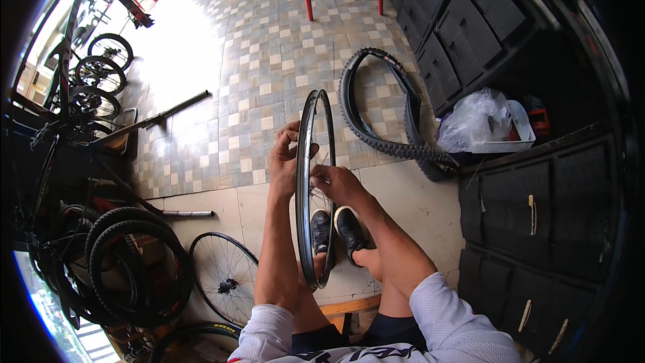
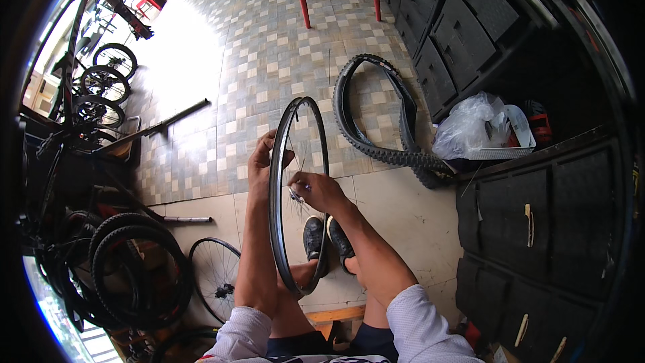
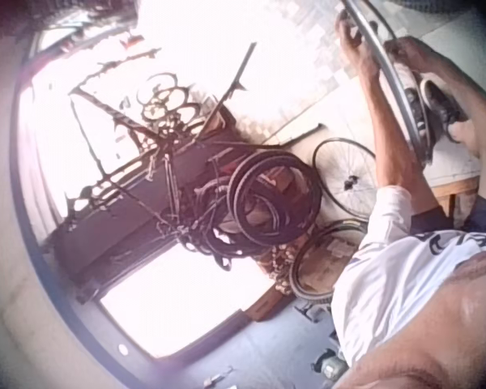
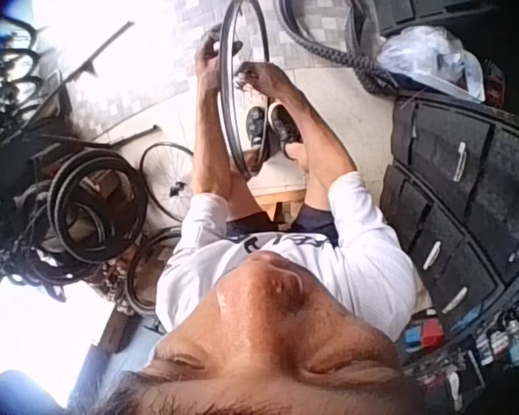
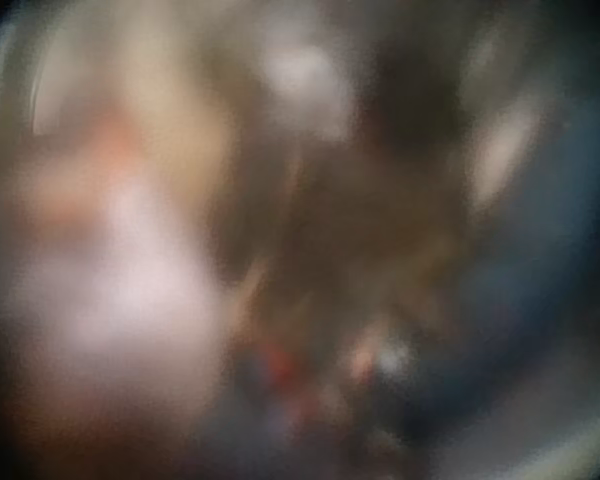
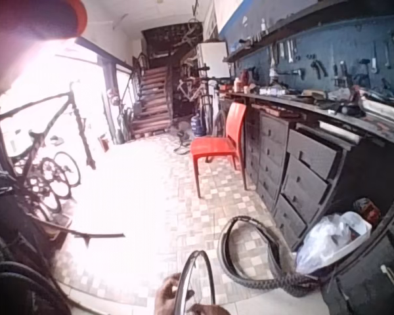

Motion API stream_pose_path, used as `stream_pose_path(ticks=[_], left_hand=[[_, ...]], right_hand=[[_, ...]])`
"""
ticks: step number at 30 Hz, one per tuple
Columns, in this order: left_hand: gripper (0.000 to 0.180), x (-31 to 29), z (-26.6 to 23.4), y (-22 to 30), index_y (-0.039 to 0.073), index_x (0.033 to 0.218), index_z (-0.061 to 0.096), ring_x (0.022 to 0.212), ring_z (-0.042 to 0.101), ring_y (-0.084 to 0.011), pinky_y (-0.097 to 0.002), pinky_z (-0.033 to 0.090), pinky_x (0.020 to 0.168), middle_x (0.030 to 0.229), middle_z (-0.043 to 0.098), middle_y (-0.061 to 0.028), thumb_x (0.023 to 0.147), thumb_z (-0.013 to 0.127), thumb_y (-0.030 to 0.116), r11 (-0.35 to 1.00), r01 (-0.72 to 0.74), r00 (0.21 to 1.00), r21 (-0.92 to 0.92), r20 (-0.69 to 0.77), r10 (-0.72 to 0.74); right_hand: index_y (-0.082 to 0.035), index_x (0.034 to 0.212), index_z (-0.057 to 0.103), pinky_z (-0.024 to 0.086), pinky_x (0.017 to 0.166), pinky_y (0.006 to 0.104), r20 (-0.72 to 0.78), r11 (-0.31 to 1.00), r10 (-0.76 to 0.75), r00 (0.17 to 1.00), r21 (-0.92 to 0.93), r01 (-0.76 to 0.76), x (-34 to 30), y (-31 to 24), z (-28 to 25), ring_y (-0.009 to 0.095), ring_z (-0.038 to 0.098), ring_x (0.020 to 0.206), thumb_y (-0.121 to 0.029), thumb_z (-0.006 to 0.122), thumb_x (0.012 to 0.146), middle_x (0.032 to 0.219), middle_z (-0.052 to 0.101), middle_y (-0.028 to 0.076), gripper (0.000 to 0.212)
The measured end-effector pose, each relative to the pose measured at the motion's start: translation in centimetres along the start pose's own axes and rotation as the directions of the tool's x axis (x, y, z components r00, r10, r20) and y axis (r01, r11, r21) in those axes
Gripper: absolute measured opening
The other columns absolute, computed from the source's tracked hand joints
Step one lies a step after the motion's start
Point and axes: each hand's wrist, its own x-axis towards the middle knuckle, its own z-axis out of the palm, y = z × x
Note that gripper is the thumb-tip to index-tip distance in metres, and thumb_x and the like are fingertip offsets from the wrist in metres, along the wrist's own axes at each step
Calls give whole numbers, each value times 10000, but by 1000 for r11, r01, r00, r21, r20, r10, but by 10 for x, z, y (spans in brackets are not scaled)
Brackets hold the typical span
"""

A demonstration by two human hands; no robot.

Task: The person removes a rim strip from a bicycle rim, then inserts spokes into a hub and organizes them. The person handles a rim, rim strip, hub, and spokes in a bicycle workshop.

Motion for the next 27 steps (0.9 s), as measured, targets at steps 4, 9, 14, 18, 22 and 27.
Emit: stream_pose_path(ticks=[4, 9, 14, 18, 22, 27], left_hand=[[164, 1, -22, -8, 47, 962, 544, 1128, 643, -220, -265, 512, 944, 1288, 643, -157, 938, 705, 71, 977, 135, 986, -166, 124, -115], [233, 7, -11, -15, 10, 1098, 548, 1060, 703, -290, -377, 550, 977, 1128, 710, -202, 943, 707, 82, 963, 85, 996, -255, 59, -73], [291, 2, -9, -10, -64, 1194, 624, 927, 726, -226, -328, 589, 831, 1061, 727, -169, 987, 667, 136, 990, 83, 997, -115, 5, -83], [206, 0, -6, -3, -56, 1084, 684, 835, 696, -151, -275, 559, 716, 991, 728, -96, 1014, 622, 127, 983, 179, 984, 47, -5, -179], [124, 6, -6, -5, -19, 1016, 692, 807, 657, -96, -247, 532, 707, 880, 689, -21, 992, 627, 83, 992, 122, 991, 29, 53, -123], [160, 15, -20, -16, 51, 926, 587, 832, 714, -171, -376, 628, 803, 931, 677, -50, 894, 738, 10, 988, 6, 997, -154, 81, 6]], right_hand=[[-204, 1105, 758, 522, 950, 387, 278, 995, -94, 956, 0, 98, -5, 0, 3, 269, 700, 1042, -207, 650, 930, 1043, 754, 70, 205], [-89, 1077, 728, 545, 902, 390, 139, 986, -5, 990, 164, -18, 6, 14, -2, 264, 723, 982, -174, 690, 900, 968, 758, 93, 201], [-87, 1096, 660, 558, 799, 431, -300, 996, -36, 953, -85, 11, 10, -2, -3, 337, 720, 936, -354, 652, 957, 931, 746, 115, 301], [-146, 1082, 666, 559, 777, 489, -203, 985, -36, 979, -170, 1, 8, -7, 6, 376, 711, 913, -375, 588, 991, 921, 739, 138, 258], [-175, 1076, 670, 553, 770, 515, -123, 978, 76, 990, -184, -98, 8, -12, -2, 389, 707, 898, -368, 566, 1002, 918, 736, 149, 231], [-166, 1072, 680, 553, 783, 494, -101, 987, 99, 990, -116, -110, 8, -17, -6, 375, 709, 905, -356, 572, 995, 931, 742, 130, 232]])
